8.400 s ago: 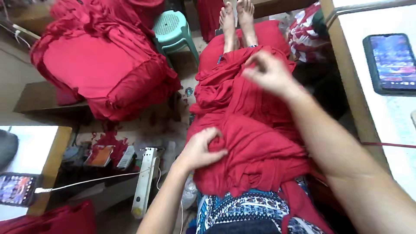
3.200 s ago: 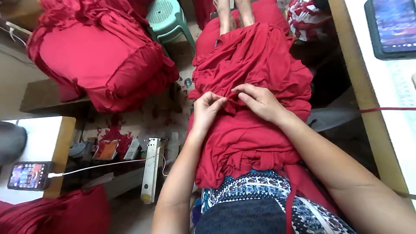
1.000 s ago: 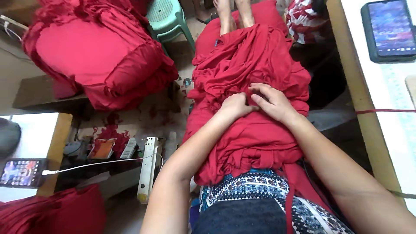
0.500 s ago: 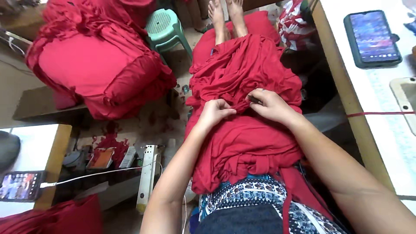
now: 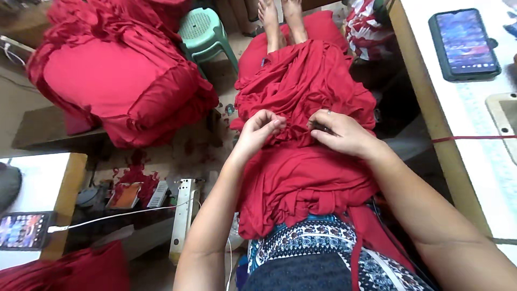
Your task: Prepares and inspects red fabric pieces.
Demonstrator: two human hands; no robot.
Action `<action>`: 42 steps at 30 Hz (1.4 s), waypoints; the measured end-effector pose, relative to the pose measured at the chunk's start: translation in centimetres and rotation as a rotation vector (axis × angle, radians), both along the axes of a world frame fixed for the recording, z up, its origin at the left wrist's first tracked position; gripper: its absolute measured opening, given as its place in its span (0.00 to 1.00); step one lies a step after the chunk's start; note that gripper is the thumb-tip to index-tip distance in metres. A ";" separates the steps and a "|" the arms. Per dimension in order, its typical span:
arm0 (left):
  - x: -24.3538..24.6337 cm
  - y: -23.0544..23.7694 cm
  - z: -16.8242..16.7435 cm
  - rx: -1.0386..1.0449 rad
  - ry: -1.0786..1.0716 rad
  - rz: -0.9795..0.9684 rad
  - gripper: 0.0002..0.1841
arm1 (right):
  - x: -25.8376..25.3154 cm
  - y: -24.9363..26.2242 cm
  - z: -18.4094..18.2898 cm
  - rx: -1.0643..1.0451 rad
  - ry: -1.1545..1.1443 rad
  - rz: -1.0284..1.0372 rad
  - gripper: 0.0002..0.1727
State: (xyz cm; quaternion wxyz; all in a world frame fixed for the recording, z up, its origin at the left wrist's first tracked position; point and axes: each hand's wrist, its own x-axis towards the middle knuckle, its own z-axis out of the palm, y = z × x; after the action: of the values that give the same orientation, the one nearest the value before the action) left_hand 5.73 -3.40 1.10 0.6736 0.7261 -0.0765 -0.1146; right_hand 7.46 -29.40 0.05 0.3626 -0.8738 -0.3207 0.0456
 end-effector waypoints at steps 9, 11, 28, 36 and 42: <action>-0.1 -2.2 0.7 -0.051 -0.052 -0.090 0.05 | -0.6 1.9 -0.4 -0.213 -0.131 -0.049 0.21; -0.2 -2.2 0.7 -0.047 -0.056 -0.108 0.05 | -0.4 2.4 -0.6 -0.227 -0.173 -0.033 0.20; -0.8 -4.5 -2.1 0.597 -0.388 -0.201 0.06 | 0.2 -0.1 -0.9 0.044 0.042 -0.099 0.26; -1.1 -2.2 -0.5 0.376 -0.250 -0.188 0.05 | -0.8 0.1 -1.0 -0.110 -0.084 -0.012 0.24; -1.2 -2.6 -0.7 0.433 -0.054 -0.240 0.04 | -0.7 0.0 -1.1 -0.105 -0.113 0.007 0.24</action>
State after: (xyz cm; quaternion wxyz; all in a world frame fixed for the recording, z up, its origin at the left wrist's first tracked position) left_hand 4.49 -6.03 0.36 0.4816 0.8420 -0.1539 -0.1881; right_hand 6.73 -29.39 -1.07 0.2974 -0.8917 -0.3409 0.0140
